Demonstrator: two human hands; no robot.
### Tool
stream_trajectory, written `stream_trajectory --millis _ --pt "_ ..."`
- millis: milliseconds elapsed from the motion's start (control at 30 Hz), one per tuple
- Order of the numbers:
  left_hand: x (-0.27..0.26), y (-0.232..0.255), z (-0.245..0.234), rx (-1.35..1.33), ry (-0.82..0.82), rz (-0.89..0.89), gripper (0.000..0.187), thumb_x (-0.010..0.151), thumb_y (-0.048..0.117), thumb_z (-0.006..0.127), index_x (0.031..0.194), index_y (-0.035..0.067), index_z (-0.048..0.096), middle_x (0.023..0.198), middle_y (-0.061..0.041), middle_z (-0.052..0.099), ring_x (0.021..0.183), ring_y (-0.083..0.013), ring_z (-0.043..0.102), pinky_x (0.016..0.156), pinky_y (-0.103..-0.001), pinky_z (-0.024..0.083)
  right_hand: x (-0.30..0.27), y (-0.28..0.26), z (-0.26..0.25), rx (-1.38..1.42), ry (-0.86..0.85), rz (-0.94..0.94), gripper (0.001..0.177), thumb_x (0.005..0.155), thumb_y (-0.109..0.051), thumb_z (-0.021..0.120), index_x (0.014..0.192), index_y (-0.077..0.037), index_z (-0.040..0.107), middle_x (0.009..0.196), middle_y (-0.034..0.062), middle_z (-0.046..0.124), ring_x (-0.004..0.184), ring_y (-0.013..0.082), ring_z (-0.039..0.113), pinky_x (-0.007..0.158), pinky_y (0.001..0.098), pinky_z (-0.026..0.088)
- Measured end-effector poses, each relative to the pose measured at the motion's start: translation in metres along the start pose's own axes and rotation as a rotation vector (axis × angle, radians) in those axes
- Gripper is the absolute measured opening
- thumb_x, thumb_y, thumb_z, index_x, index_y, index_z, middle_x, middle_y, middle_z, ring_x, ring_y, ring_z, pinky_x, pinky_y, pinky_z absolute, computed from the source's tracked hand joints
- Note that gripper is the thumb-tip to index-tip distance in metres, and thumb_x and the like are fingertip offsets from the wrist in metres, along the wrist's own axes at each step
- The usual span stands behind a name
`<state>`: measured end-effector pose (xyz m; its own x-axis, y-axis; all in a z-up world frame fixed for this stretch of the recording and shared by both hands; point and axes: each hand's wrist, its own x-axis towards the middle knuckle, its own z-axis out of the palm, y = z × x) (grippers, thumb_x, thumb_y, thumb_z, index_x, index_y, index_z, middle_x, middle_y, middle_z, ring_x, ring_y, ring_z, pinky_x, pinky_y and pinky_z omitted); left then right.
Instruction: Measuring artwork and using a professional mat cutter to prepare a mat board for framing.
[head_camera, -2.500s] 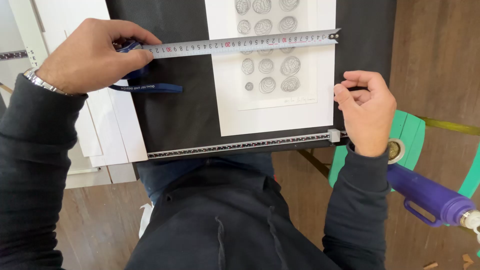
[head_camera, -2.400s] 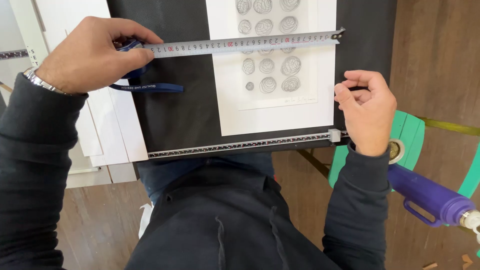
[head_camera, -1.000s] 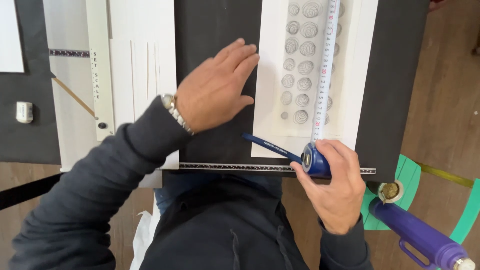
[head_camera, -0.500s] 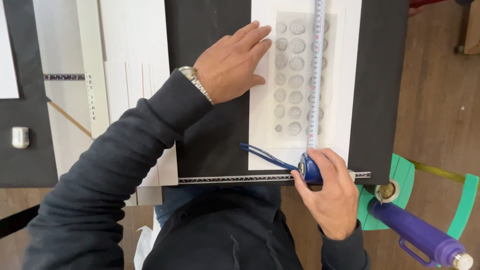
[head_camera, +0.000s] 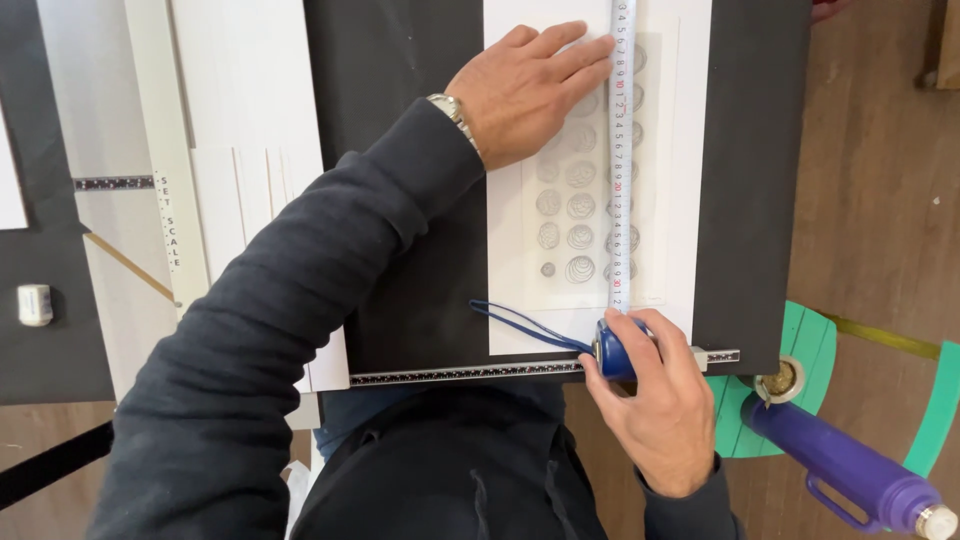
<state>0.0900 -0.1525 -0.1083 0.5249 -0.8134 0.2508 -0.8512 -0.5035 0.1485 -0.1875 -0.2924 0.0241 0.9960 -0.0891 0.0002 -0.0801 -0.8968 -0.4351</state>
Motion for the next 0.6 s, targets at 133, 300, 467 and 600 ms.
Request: stream_trajectory --millis 133,300,467,600 --pt "0.0 0.001 0.003 -0.007 -0.01 -0.009 0.043 0.108 0.018 0.051 0.15 0.009 0.053 0.158 -0.008 0.048 0.144 -0.028 0.043 0.114 -0.044 0.038 0.001 0.002 0.0 0.01 -0.011 -0.015 0.052 0.072 -0.015 0.088 0.12 -0.007 0.069 0.118 0.0121 0.064 0.091 0.0286 0.069 0.074 0.0376 0.059" --pt "-0.001 -0.001 0.005 0.022 0.004 -0.005 0.043 0.106 0.019 0.054 0.148 0.01 0.055 0.157 -0.008 0.05 0.141 -0.0282 0.046 0.112 -0.044 0.039 0.001 0.003 0.003 0.015 -0.009 0.002 0.052 0.072 -0.014 0.088 0.12 -0.007 0.069 0.117 0.0122 0.063 0.095 0.0283 0.069 0.077 0.0378 0.059" --pt "-0.001 -0.001 0.011 0.035 0.023 0.006 0.044 0.105 0.018 0.057 0.148 0.01 0.055 0.156 -0.008 0.051 0.141 -0.0281 0.046 0.111 -0.045 0.04 0.0 0.005 0.003 0.022 -0.008 -0.001 0.053 0.071 -0.015 0.089 0.12 -0.006 0.069 0.118 0.0124 0.063 0.095 0.0285 0.07 0.077 0.0377 0.059" --pt "0.0 -0.001 0.013 0.072 0.036 0.016 0.045 0.104 0.02 0.058 0.148 0.01 0.056 0.156 -0.009 0.051 0.14 -0.0284 0.046 0.109 -0.045 0.041 0.0 0.005 0.003 0.026 -0.005 -0.004 0.052 0.072 -0.014 0.088 0.119 -0.007 0.069 0.119 0.0122 0.063 0.096 0.0279 0.07 0.077 0.0372 0.06"
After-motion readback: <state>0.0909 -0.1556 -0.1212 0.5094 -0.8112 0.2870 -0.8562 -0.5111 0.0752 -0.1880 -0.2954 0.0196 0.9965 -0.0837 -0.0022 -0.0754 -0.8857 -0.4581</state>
